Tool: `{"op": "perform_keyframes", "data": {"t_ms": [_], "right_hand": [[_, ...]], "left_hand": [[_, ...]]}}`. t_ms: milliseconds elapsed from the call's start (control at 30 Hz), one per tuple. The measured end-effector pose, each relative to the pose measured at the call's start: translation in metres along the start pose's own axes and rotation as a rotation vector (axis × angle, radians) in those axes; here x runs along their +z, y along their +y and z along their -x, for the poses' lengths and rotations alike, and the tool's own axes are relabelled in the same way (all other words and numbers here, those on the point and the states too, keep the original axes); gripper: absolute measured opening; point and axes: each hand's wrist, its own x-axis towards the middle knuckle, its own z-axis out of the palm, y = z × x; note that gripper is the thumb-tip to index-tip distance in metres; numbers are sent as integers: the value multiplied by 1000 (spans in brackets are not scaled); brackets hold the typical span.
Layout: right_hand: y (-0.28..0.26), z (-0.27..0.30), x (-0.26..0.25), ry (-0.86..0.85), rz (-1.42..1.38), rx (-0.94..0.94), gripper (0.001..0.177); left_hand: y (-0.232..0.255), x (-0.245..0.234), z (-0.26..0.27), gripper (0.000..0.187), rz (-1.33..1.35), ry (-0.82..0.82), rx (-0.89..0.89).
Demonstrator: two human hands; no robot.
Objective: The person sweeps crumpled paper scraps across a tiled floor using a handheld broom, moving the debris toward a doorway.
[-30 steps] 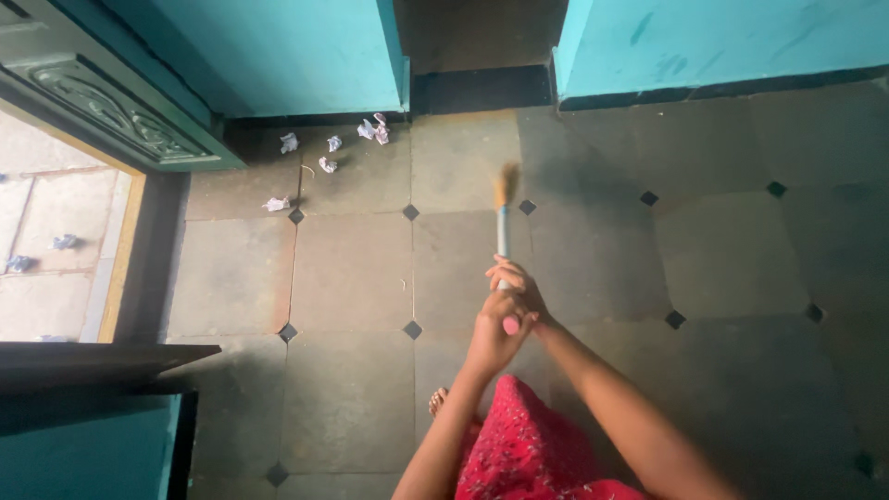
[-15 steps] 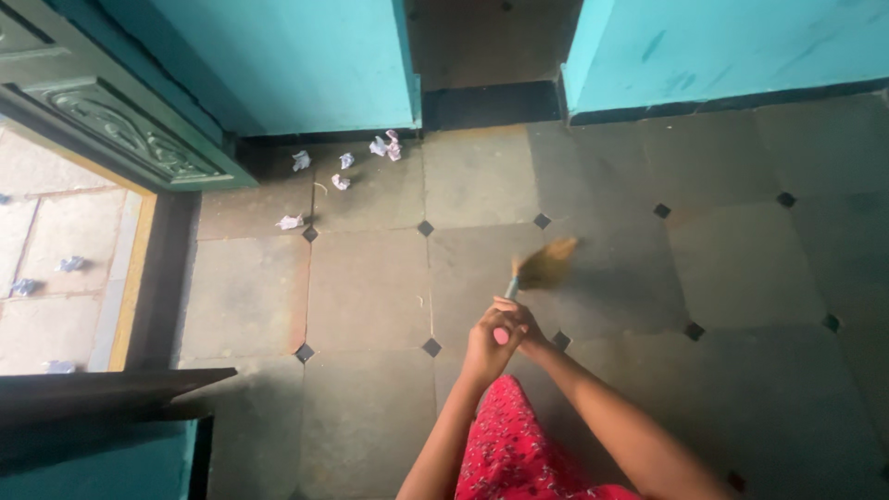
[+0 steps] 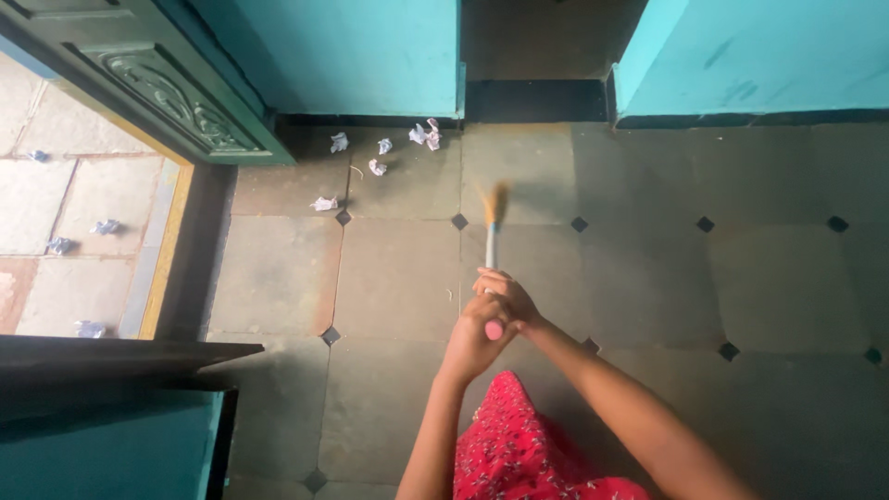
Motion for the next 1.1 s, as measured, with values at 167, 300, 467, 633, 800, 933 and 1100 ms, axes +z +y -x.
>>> {"op": "perform_keyframes", "data": {"t_ms": [167,300,467,633,800,933,1100], "right_hand": [[16,17,61,-125,109,382,17],[24,29,109,-158,-14,295,15],[6,2,108,-87,-56,32,25],[-7,-35,69,-129,-168,123,24],[13,-43,28,-35,-70,47,26],[40,-32,11,-4,15,115,31],[115,6,18,-240,-26,256,31]], "left_hand": [[-45,-29,8,21,204,162,-79],[-61,-41,19,24,104,225,-157],[-48,-51,24,26,82,239,-127],[-31,-45,10,19,69,223,19],[-34,-13,-16,19,77,146,6],[-62,13,-38,18,213,203,-35],[-58,28,-71,20,181,196,-334]]}}
